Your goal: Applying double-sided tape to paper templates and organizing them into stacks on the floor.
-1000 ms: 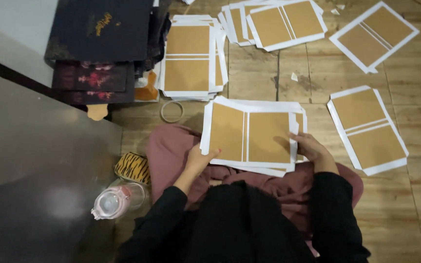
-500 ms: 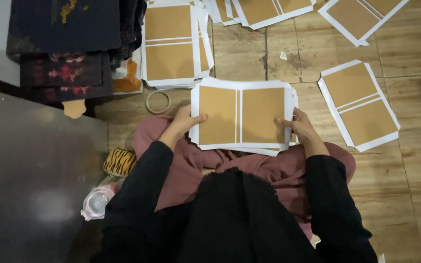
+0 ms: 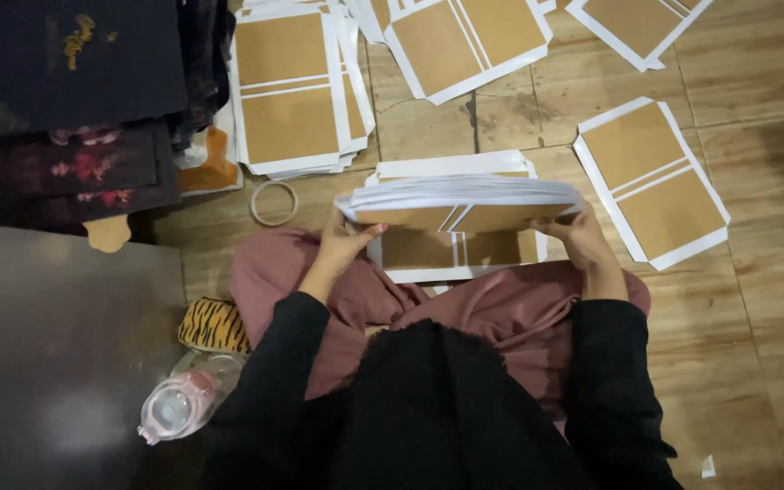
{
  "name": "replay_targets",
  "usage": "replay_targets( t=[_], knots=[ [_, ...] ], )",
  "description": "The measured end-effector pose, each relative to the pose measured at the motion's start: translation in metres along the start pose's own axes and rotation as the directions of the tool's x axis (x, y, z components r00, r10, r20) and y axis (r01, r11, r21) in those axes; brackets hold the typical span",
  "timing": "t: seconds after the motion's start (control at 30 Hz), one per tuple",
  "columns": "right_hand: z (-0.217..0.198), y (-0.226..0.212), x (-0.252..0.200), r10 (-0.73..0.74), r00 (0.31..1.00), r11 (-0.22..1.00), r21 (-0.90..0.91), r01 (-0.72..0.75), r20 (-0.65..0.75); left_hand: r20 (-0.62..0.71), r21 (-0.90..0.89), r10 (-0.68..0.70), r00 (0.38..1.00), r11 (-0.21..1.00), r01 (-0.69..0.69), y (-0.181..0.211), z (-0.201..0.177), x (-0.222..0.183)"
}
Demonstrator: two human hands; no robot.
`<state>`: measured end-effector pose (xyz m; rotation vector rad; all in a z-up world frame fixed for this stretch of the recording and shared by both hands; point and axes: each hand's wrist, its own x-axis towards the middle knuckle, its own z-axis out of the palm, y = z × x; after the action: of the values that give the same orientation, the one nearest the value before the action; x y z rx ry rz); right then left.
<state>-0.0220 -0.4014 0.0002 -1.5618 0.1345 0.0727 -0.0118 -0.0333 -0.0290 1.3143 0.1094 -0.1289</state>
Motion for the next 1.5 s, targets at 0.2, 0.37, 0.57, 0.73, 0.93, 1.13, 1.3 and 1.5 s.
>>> replay_targets(
  t=[0.2,0.37,0.57,0.73,0.93,1.13,1.3,1.5],
  knots=[
    [0.001,0.002,-0.003,0.013,1.0,0.994,-0.111,-0.012,0.012,-0.027,-0.014,0.095,0.995,0.995,-0.095,-0.027,0.001,-0.001],
    [0.001,0.014,-0.004,0.047,0.998,0.971,-0.236,-0.037,0.037,-0.04,0.094,0.151,0.988,0.985,-0.147,0.0,0.011,-0.006],
    [-0.001,0.027,0.004,0.066,0.996,0.966,-0.255,-0.05,0.055,-0.089,0.148,0.136,0.987,0.981,-0.122,-0.036,0.003,-0.005],
    [0.001,0.038,0.007,-0.108,0.994,0.966,-0.234,0.107,0.008,-0.175,0.457,0.192,0.966,0.885,-0.093,0.009,0.012,-0.02],
    [-0.006,0.056,0.012,-0.103,0.994,0.969,-0.221,0.106,0.028,-0.097,0.539,0.214,0.972,0.832,-0.13,0.018,0.019,-0.022],
    [0.029,-0.014,-0.003,-0.354,0.935,0.886,-0.314,0.34,0.012,-0.15,0.56,0.188,0.971,0.825,-0.073,0.008,0.01,-0.012],
    [0.031,-0.064,-0.012,-0.288,0.95,0.927,-0.285,0.245,-0.119,-0.107,0.379,0.307,0.946,0.892,-0.247,0.052,0.032,-0.011],
    [-0.03,0.059,0.019,0.092,0.98,0.828,-0.533,-0.174,-0.176,-0.084,0.64,-0.041,0.996,0.764,0.085,-0.022,-0.011,0.017]
  ],
)
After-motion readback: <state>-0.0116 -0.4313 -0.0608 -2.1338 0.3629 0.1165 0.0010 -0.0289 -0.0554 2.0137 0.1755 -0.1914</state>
